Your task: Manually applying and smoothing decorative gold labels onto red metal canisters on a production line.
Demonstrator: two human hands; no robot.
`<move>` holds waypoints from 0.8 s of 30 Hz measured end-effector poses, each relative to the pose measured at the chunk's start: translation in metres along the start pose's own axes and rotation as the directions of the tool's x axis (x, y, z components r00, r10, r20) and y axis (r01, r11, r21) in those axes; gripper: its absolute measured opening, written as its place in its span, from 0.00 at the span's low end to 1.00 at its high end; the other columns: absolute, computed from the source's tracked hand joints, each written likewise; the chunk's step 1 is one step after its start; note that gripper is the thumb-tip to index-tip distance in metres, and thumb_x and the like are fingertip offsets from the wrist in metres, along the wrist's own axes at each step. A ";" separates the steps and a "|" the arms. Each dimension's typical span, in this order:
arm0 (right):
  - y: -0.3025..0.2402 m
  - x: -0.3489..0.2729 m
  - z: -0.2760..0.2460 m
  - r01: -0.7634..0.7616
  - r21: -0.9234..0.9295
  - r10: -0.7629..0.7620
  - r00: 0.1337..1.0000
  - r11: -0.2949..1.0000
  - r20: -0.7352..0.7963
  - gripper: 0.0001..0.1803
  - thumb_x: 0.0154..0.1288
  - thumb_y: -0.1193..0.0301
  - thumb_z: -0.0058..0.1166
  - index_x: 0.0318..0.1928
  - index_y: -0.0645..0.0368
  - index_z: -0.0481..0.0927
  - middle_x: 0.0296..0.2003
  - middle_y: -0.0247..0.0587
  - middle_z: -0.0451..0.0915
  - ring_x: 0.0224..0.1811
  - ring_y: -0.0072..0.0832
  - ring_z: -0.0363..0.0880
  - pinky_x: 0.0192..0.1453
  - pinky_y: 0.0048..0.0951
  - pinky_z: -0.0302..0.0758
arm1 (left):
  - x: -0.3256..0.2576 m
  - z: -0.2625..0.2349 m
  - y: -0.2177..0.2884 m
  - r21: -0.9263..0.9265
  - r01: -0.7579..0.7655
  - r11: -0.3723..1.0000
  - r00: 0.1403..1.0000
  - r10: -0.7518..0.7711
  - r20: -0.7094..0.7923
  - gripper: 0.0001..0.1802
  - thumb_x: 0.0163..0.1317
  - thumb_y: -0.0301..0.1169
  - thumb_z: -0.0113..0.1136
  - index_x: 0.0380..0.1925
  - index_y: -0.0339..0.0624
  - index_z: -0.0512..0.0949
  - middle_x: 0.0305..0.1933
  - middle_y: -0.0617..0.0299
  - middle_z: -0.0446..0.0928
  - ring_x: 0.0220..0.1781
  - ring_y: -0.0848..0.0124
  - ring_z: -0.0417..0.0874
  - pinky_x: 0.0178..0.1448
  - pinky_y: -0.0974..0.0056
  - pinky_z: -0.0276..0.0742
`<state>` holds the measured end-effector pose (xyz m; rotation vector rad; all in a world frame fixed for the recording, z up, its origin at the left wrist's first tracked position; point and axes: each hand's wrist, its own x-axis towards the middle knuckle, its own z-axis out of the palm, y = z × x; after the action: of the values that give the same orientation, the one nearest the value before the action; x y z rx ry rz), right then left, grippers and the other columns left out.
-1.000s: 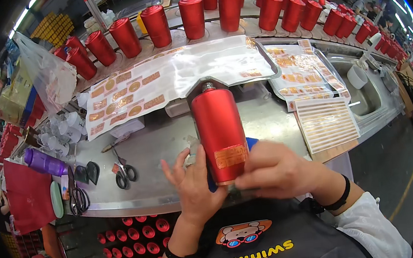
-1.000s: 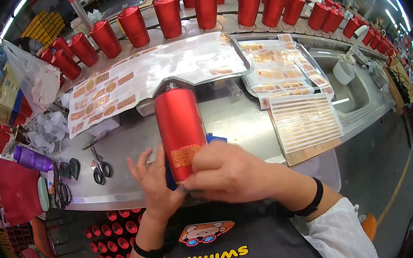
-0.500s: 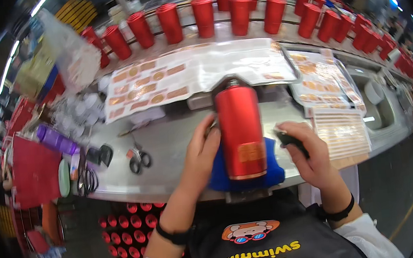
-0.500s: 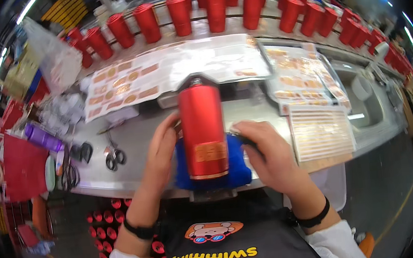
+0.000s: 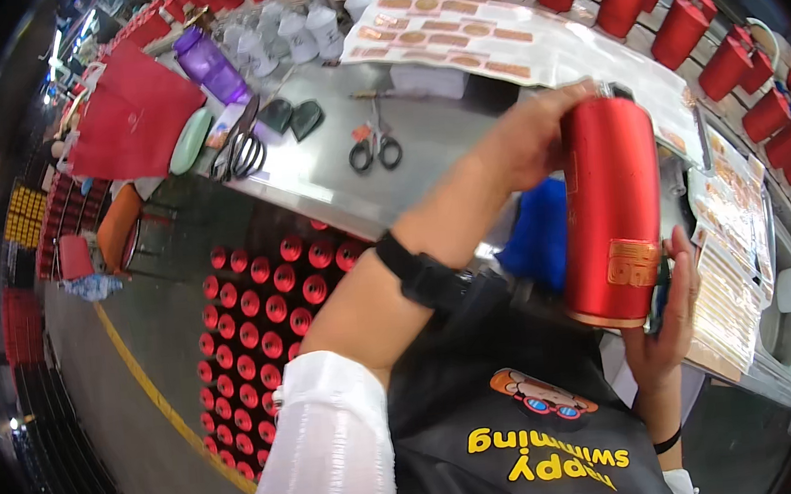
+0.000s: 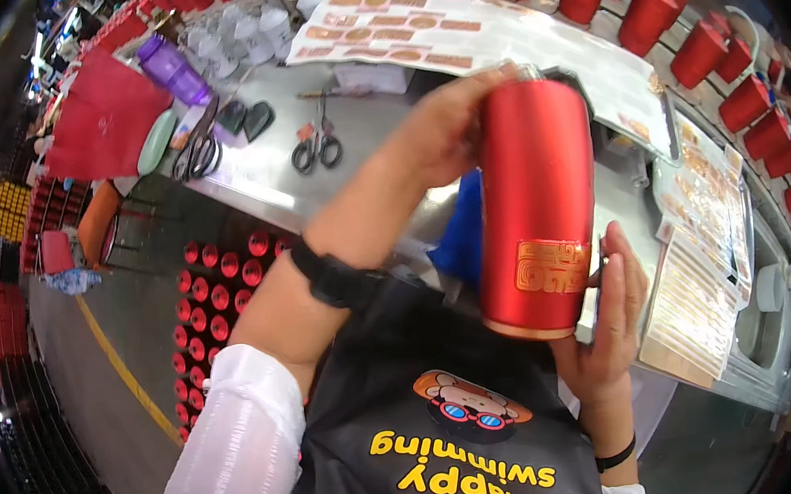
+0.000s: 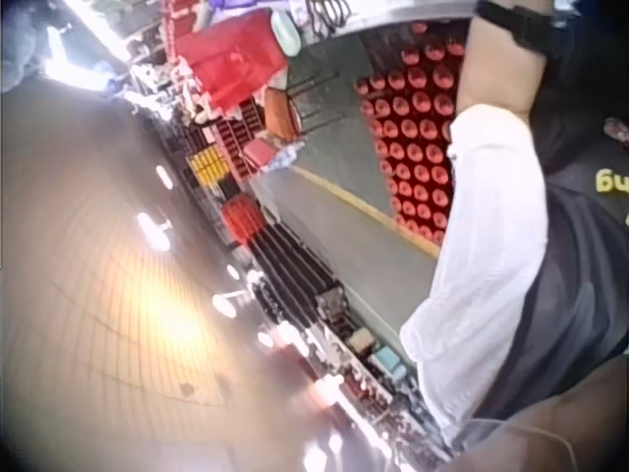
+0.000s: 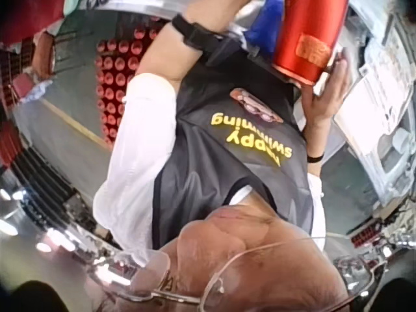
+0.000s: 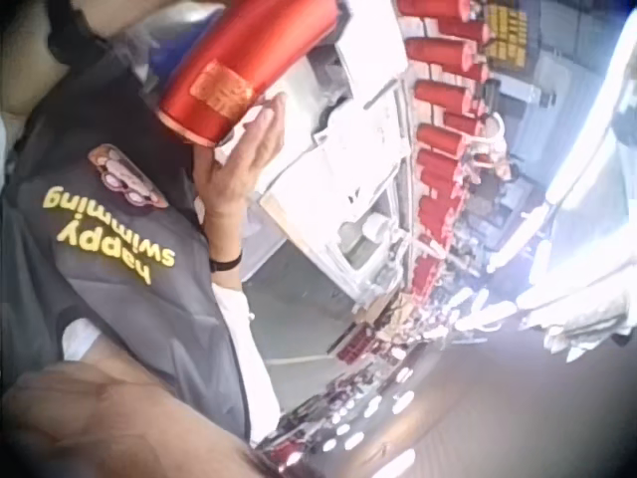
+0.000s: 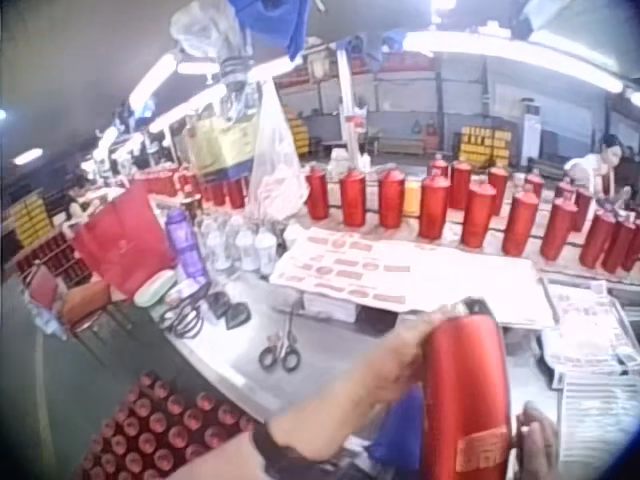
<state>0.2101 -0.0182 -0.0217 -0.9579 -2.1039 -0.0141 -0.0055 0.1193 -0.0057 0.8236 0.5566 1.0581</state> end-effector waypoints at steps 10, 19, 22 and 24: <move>-0.061 0.093 0.054 0.366 0.242 -0.354 0.931 0.899 -0.095 0.33 0.56 0.68 0.64 0.61 0.68 0.70 0.60 0.57 0.72 0.63 0.49 0.71 0.64 0.43 0.68 | -0.210 -0.050 0.151 0.474 -0.518 0.712 0.829 0.555 0.072 0.17 0.73 0.33 0.44 0.54 0.33 0.70 0.56 0.55 0.74 0.59 0.66 0.74 0.66 0.62 0.65; -0.152 0.148 0.147 0.435 0.476 -0.558 0.817 0.764 0.148 0.35 0.51 0.72 0.64 0.61 0.65 0.70 0.61 0.51 0.71 0.63 0.51 0.68 0.65 0.44 0.67 | -0.399 -0.125 0.185 0.801 -0.216 0.559 0.596 0.725 -0.345 0.19 0.72 0.35 0.47 0.55 0.32 0.72 0.53 0.57 0.76 0.55 0.68 0.76 0.60 0.64 0.70; -0.145 0.140 0.186 0.382 0.325 -0.483 0.809 0.865 0.335 0.33 0.48 0.74 0.66 0.59 0.58 0.71 0.60 0.44 0.71 0.62 0.44 0.68 0.50 0.42 0.73 | -0.417 -0.182 0.168 0.833 0.135 0.537 0.408 0.736 -0.540 0.15 0.67 0.34 0.56 0.47 0.35 0.76 0.43 0.62 0.78 0.46 0.69 0.78 0.53 0.64 0.73; -0.146 0.134 0.200 0.344 0.253 -0.425 0.780 0.904 0.459 0.33 0.49 0.73 0.65 0.59 0.58 0.71 0.61 0.44 0.70 0.63 0.44 0.68 0.50 0.43 0.72 | -0.420 -0.234 0.151 0.854 0.401 0.331 0.340 0.812 -0.474 0.13 0.63 0.34 0.61 0.42 0.37 0.77 0.38 0.62 0.78 0.41 0.68 0.79 0.47 0.63 0.74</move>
<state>-0.0681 0.0246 -0.0228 -0.4391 -2.7157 0.2145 -0.4289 -0.1538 -0.0141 1.2976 2.3781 1.5043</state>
